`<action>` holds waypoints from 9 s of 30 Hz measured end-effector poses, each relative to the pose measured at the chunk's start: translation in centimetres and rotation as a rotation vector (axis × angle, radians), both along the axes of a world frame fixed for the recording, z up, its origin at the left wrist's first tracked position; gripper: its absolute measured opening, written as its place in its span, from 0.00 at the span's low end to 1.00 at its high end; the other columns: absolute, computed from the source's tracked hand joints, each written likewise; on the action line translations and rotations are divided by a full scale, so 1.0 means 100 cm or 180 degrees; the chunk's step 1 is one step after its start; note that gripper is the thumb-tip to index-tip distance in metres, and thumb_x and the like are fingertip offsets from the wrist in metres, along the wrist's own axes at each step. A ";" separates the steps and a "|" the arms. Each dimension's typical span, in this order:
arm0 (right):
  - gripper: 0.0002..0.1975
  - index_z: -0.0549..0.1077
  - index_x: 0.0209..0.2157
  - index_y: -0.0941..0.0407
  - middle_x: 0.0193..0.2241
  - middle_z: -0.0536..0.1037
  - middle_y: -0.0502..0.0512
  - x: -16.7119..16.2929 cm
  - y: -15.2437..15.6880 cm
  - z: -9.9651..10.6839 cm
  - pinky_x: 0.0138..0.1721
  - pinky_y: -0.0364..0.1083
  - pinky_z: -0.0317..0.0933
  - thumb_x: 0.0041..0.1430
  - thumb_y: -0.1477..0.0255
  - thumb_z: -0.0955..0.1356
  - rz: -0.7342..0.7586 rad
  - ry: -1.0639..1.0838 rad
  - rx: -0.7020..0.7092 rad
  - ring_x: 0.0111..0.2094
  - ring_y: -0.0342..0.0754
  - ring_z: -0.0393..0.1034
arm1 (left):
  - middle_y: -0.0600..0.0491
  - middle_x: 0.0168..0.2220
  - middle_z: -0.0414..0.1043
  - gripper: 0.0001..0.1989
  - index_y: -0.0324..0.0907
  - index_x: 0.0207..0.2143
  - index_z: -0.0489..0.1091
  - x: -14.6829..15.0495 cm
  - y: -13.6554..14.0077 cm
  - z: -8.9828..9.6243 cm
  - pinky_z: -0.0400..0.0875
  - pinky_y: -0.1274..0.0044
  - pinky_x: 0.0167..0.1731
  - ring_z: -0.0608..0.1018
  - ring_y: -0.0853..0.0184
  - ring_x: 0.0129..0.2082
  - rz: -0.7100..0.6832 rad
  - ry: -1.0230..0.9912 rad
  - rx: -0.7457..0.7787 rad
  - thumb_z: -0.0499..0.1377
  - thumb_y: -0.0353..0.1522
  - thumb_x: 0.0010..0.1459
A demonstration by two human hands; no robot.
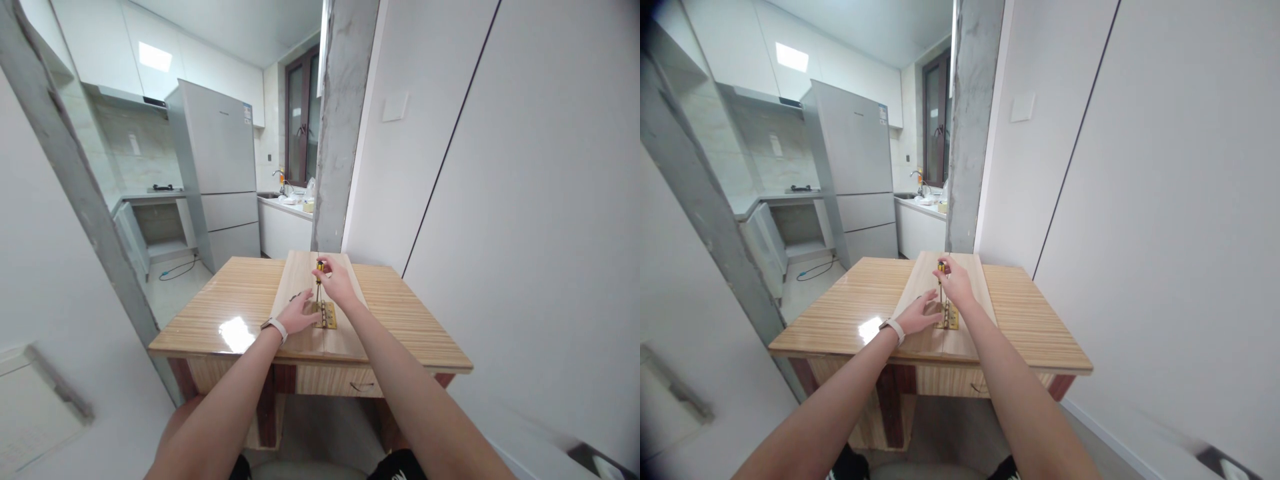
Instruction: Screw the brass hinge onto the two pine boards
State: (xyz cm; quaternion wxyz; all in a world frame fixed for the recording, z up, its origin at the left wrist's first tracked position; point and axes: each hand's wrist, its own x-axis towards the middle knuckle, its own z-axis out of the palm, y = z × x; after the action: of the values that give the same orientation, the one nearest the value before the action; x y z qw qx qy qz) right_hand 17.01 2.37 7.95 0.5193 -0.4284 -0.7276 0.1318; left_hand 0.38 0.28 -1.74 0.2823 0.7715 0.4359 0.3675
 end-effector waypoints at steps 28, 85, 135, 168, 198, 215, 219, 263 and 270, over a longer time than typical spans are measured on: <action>0.13 0.79 0.46 0.54 0.46 0.80 0.58 0.049 -0.022 -0.104 0.55 0.46 0.55 0.68 0.71 0.63 -0.0306 -0.1778 -0.0545 0.52 0.50 0.68 | 0.49 0.51 0.74 0.25 0.48 0.61 0.66 0.030 0.009 0.078 0.79 0.70 0.47 0.78 0.65 0.44 0.0374 -0.0522 0.1313 0.57 0.26 0.62; 0.17 0.81 0.47 0.52 0.46 0.79 0.59 0.050 -0.027 -0.103 0.55 0.45 0.56 0.71 0.67 0.61 -0.0520 -0.1986 -0.0450 0.51 0.50 0.67 | 0.50 0.41 0.78 0.19 0.47 0.57 0.69 0.037 0.020 0.086 0.79 0.74 0.41 0.81 0.67 0.39 0.0369 -0.0591 0.1054 0.57 0.27 0.64; 0.16 0.81 0.47 0.51 0.46 0.79 0.58 0.051 -0.025 -0.107 0.54 0.45 0.57 0.71 0.67 0.62 -0.0534 -0.1955 -0.0383 0.50 0.49 0.68 | 0.48 0.49 0.77 0.14 0.45 0.52 0.75 0.040 0.017 0.092 0.79 0.72 0.46 0.80 0.67 0.44 0.0482 -0.0794 0.1196 0.57 0.29 0.65; 0.16 0.81 0.46 0.51 0.46 0.79 0.57 0.052 -0.025 -0.107 0.53 0.45 0.57 0.71 0.67 0.62 -0.0531 -0.1924 -0.0327 0.49 0.49 0.68 | 0.48 0.48 0.78 0.15 0.45 0.53 0.75 0.041 0.022 0.090 0.79 0.73 0.46 0.80 0.67 0.43 0.0543 -0.0701 0.1318 0.57 0.30 0.66; 0.16 0.81 0.49 0.51 0.48 0.78 0.59 0.051 -0.029 -0.103 0.55 0.46 0.56 0.71 0.67 0.62 -0.0568 -0.2005 -0.0490 0.52 0.51 0.67 | 0.48 0.47 0.76 0.17 0.45 0.53 0.75 0.040 0.021 0.093 0.78 0.74 0.45 0.80 0.68 0.40 0.0544 -0.0593 0.1346 0.58 0.27 0.64; 0.16 0.81 0.48 0.51 0.46 0.78 0.58 0.052 -0.028 -0.106 0.54 0.45 0.57 0.71 0.67 0.62 -0.0571 -0.1950 -0.0411 0.50 0.50 0.67 | 0.48 0.48 0.79 0.17 0.45 0.55 0.74 0.042 0.025 0.087 0.78 0.73 0.47 0.81 0.67 0.43 0.0359 -0.0631 0.1045 0.56 0.28 0.65; 0.17 0.81 0.48 0.51 0.46 0.79 0.58 0.052 -0.028 -0.106 0.54 0.45 0.57 0.71 0.66 0.62 -0.0562 -0.1954 -0.0403 0.50 0.50 0.67 | 0.47 0.49 0.76 0.16 0.45 0.53 0.75 0.042 0.022 0.087 0.80 0.75 0.44 0.80 0.68 0.43 0.0388 -0.0768 0.1085 0.59 0.31 0.64; 0.16 0.81 0.48 0.51 0.47 0.79 0.58 0.051 -0.027 -0.106 0.55 0.46 0.56 0.71 0.67 0.62 -0.0524 -0.1935 -0.0407 0.51 0.50 0.66 | 0.50 0.44 0.79 0.13 0.46 0.48 0.78 0.037 0.020 0.092 0.78 0.74 0.44 0.81 0.67 0.35 0.0823 -0.0436 0.1307 0.63 0.32 0.61; 0.16 0.81 0.47 0.51 0.45 0.79 0.57 0.052 -0.027 -0.107 0.54 0.44 0.56 0.71 0.67 0.62 -0.0534 -0.1911 -0.0340 0.50 0.50 0.67 | 0.50 0.46 0.80 0.17 0.46 0.56 0.73 0.036 0.022 0.088 0.78 0.75 0.45 0.81 0.67 0.41 0.0519 -0.0566 0.0966 0.58 0.30 0.65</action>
State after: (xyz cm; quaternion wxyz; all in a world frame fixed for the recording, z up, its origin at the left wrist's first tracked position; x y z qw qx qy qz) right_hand 22.25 -0.36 -2.79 0.2671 -0.5334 -0.8026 -0.0059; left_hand 3.99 2.47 7.09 0.1695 0.7319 0.4099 0.5173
